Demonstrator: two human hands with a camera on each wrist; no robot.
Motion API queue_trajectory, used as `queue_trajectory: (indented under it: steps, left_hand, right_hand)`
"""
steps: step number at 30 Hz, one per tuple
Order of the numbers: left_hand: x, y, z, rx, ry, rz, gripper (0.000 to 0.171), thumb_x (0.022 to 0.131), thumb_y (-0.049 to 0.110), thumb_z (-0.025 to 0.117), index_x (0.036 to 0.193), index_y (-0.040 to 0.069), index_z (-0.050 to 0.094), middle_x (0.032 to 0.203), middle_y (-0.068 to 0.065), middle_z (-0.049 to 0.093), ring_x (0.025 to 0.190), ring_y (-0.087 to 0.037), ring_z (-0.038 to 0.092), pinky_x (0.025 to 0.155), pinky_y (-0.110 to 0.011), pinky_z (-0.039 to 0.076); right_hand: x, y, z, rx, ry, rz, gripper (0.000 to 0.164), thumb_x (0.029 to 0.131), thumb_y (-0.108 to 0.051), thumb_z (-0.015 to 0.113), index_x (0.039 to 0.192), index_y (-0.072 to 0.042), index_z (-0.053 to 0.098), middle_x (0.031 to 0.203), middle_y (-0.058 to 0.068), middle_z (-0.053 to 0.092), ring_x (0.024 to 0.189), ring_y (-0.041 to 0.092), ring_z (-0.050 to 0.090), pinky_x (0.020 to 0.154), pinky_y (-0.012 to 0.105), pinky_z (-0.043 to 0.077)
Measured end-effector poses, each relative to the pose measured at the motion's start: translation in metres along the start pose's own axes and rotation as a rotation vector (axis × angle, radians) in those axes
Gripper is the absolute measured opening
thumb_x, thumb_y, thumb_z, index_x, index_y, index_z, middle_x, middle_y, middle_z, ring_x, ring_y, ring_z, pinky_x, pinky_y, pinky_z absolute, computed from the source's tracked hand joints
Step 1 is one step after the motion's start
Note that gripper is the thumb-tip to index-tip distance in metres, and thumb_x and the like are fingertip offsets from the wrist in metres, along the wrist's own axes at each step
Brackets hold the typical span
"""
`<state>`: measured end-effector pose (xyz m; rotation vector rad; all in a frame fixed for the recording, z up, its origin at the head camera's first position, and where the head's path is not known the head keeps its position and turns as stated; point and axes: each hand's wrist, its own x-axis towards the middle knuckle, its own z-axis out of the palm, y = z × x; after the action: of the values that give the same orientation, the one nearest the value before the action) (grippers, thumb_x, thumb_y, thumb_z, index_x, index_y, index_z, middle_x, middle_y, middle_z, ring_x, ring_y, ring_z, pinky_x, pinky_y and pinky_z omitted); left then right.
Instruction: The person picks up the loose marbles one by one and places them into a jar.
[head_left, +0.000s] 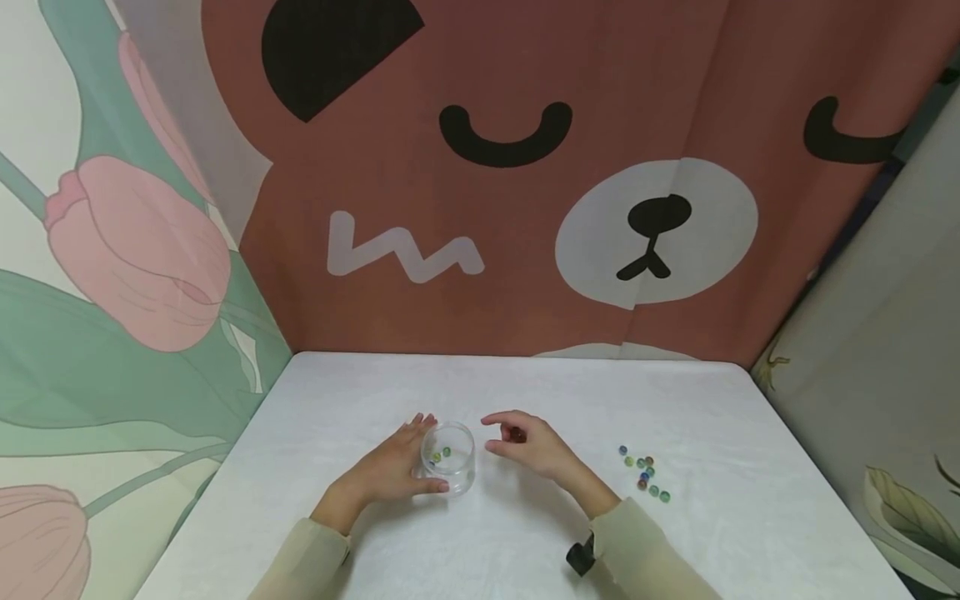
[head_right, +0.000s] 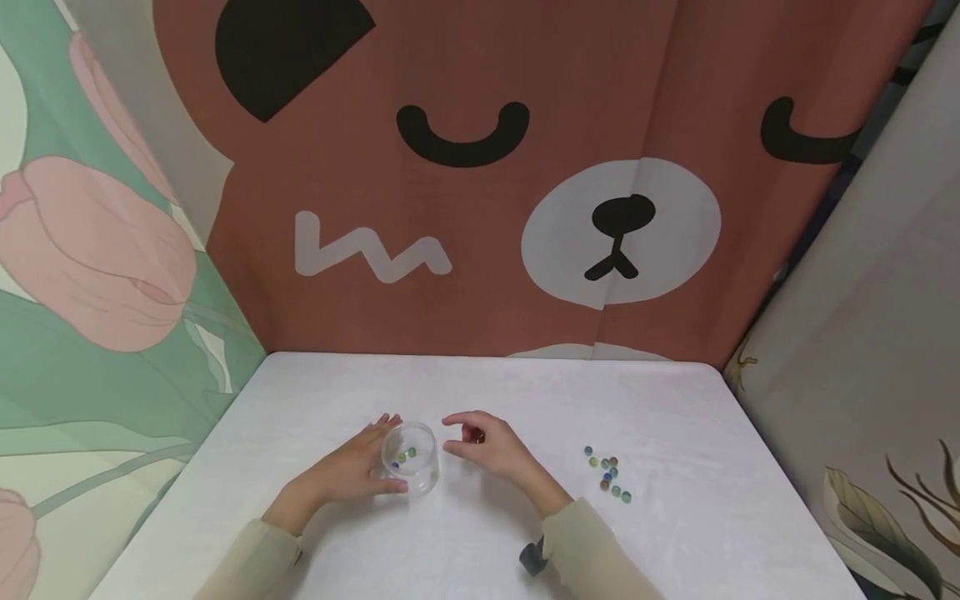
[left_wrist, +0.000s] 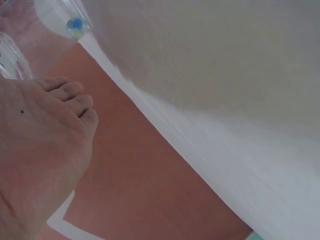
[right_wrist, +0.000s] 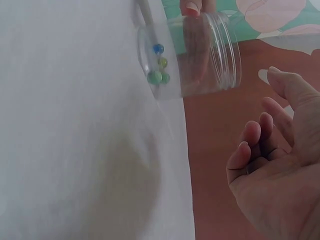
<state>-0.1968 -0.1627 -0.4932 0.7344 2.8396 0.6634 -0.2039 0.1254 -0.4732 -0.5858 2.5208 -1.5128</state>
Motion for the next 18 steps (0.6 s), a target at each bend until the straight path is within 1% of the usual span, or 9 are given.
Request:
queue_trajectory:
  steps: [1, 5, 8, 15, 18]
  left_hand:
    - [0.000, 0.000, 0.000, -0.001, 0.004, 0.003, 0.110, 0.081, 0.066, 0.074, 0.159, 0.002, 0.029, 0.166, -0.015, 0.026, 0.155, -0.032, 0.018, 0.126, -0.051, 0.019]
    - [-0.001, 0.000, -0.001, -0.005, 0.004, 0.010, 0.111, 0.081, 0.068, 0.072, 0.159, 0.002, 0.029, 0.165, -0.015, 0.027, 0.155, -0.032, 0.018, 0.127, -0.051, 0.018]
    - [-0.002, 0.000, -0.002, -0.011, 0.001, 0.017, 0.113, 0.080, 0.071, 0.071, 0.159, 0.002, 0.029, 0.165, -0.016, 0.027, 0.155, -0.033, 0.018, 0.127, -0.051, 0.018]
    - [-0.002, -0.001, -0.002, -0.004, 0.001, 0.030, 0.114, 0.081, 0.073, 0.068, 0.159, 0.001, 0.027, 0.166, -0.017, 0.025, 0.155, -0.034, 0.017, 0.126, -0.051, 0.019]
    - [-0.003, -0.001, -0.002, -0.010, 0.000, 0.024, 0.114, 0.081, 0.073, 0.068, 0.159, 0.002, 0.027, 0.166, -0.017, 0.024, 0.155, -0.033, 0.016, 0.126, -0.052, 0.019]
  right_hand:
    - [-0.001, 0.001, -0.003, -0.005, 0.003, 0.008, 0.033, 0.092, -0.027, 0.076, 0.125, -0.022, 0.071, 0.086, -0.002, 0.055, 0.080, 0.014, 0.051, 0.064, 0.022, 0.045]
    - [-0.007, 0.002, -0.012, -0.017, 0.007, 0.023, 0.034, 0.092, -0.025, 0.077, 0.125, -0.019, 0.071, 0.086, -0.001, 0.055, 0.081, 0.015, 0.051, 0.063, 0.021, 0.044]
    - [-0.012, 0.004, -0.018, -0.017, 0.004, 0.018, 0.035, 0.092, -0.025, 0.077, 0.125, -0.015, 0.071, 0.086, 0.000, 0.055, 0.081, 0.015, 0.051, 0.063, 0.021, 0.043]
    - [-0.025, 0.011, -0.031, -0.018, 0.004, -0.007, 0.032, 0.092, -0.021, 0.077, 0.123, -0.015, 0.071, 0.085, 0.000, 0.055, 0.077, 0.013, 0.050, 0.062, 0.021, 0.042]
    - [-0.030, 0.014, -0.038, -0.029, 0.008, -0.016, 0.030, 0.092, -0.020, 0.076, 0.121, -0.015, 0.072, 0.085, 0.000, 0.055, 0.076, 0.012, 0.049, 0.061, 0.022, 0.042]
